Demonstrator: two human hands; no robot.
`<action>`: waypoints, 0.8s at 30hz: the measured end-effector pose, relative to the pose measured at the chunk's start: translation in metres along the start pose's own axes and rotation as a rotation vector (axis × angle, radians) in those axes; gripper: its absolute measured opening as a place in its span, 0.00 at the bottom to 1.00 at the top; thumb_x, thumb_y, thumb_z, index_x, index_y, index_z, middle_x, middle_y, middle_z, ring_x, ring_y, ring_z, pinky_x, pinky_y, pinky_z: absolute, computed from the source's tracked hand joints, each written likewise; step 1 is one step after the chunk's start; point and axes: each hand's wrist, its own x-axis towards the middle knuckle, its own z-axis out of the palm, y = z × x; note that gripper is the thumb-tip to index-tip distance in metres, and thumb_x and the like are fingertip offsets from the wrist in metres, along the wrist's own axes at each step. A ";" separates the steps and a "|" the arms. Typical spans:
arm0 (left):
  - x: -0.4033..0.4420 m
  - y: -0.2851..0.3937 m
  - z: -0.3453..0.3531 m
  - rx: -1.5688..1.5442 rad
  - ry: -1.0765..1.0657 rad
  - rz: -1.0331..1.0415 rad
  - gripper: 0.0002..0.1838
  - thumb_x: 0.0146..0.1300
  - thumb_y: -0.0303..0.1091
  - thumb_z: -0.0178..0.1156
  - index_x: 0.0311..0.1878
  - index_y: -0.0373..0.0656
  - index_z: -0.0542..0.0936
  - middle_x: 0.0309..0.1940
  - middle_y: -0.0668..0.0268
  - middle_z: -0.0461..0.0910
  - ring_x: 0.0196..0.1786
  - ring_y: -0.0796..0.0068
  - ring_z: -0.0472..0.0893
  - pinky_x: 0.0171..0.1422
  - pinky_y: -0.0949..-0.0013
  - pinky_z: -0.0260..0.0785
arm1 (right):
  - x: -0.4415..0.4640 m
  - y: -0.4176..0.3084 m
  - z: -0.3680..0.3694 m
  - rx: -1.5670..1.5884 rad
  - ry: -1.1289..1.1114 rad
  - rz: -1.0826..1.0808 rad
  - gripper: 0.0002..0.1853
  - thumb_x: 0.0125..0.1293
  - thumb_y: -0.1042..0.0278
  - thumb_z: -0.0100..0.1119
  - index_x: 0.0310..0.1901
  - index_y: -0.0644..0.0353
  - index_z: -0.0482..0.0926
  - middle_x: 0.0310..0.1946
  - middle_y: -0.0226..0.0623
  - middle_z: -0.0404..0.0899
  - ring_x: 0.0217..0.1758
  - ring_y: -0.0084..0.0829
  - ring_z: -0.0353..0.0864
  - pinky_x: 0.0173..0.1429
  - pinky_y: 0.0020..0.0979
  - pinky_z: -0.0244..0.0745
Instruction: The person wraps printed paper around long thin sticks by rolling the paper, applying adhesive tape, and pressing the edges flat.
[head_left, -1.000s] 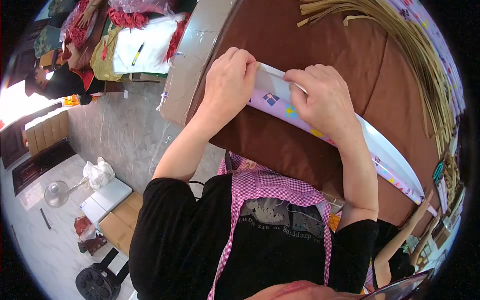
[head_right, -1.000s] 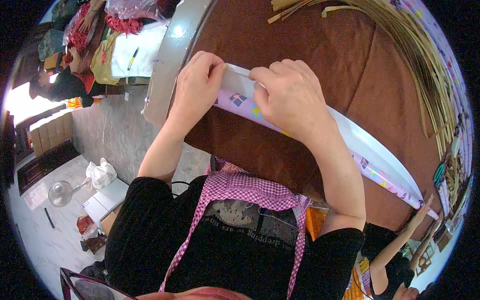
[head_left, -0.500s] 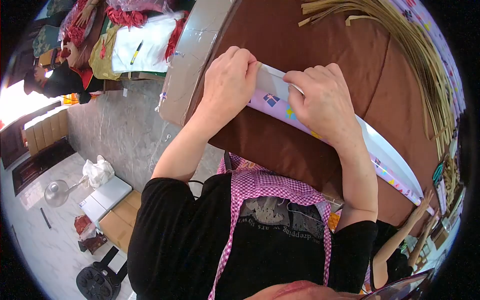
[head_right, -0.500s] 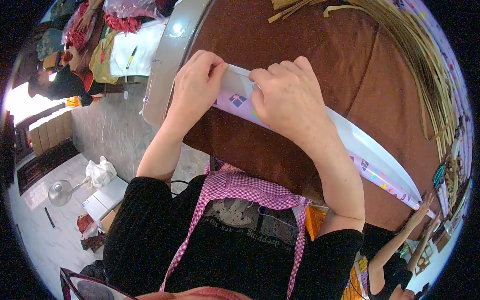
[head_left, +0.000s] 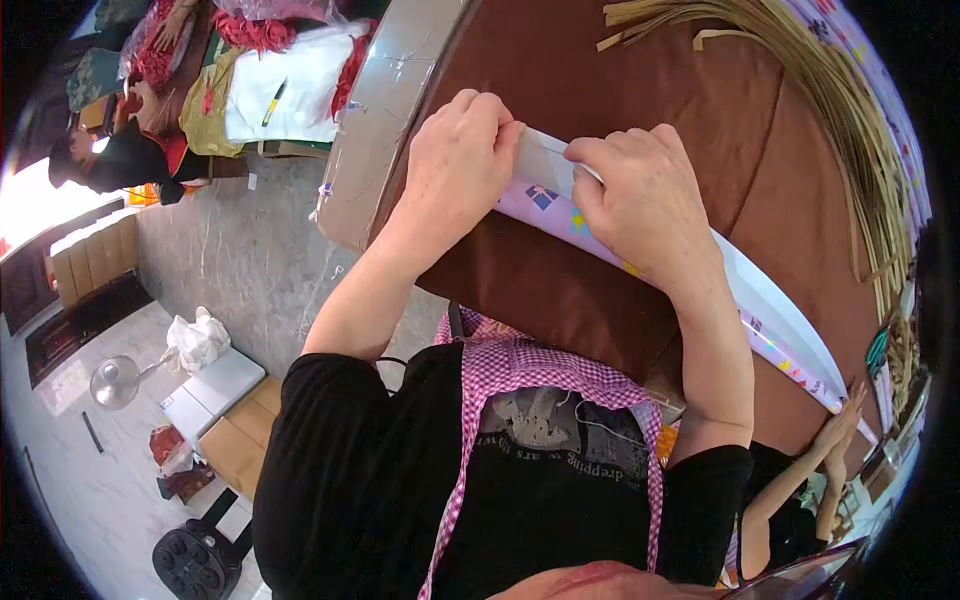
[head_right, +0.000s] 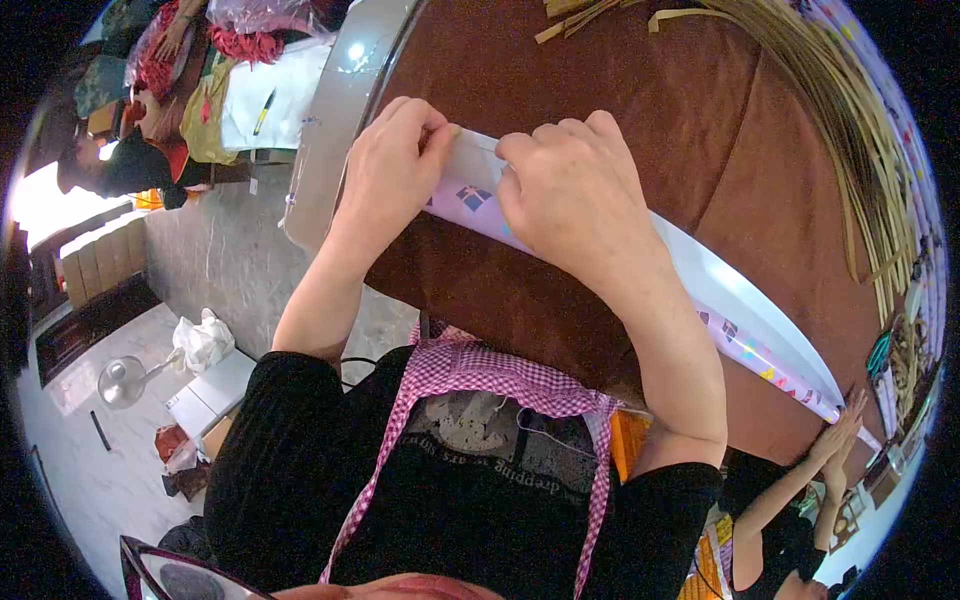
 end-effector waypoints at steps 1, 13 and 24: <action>0.000 0.000 0.000 -0.007 0.006 0.005 0.07 0.64 0.31 0.64 0.37 0.38 0.79 0.36 0.56 0.80 0.39 0.50 0.82 0.44 0.56 0.74 | 0.001 0.000 0.000 0.003 -0.012 0.012 0.07 0.57 0.74 0.59 0.36 0.59 0.85 0.27 0.36 0.83 0.34 0.35 0.80 0.48 0.37 0.68; 0.003 0.003 -0.004 0.005 -0.053 -0.036 0.08 0.64 0.32 0.64 0.38 0.37 0.79 0.37 0.53 0.81 0.39 0.50 0.82 0.44 0.55 0.74 | 0.001 -0.002 0.003 -0.070 -0.023 0.000 0.07 0.57 0.73 0.58 0.35 0.58 0.85 0.24 0.35 0.82 0.32 0.35 0.80 0.45 0.37 0.67; 0.006 0.004 -0.006 0.039 -0.085 -0.059 0.09 0.64 0.34 0.63 0.39 0.37 0.79 0.38 0.54 0.81 0.42 0.49 0.82 0.47 0.54 0.74 | 0.001 -0.002 0.004 -0.091 -0.027 0.003 0.07 0.58 0.71 0.58 0.35 0.59 0.85 0.24 0.35 0.82 0.32 0.34 0.80 0.46 0.37 0.67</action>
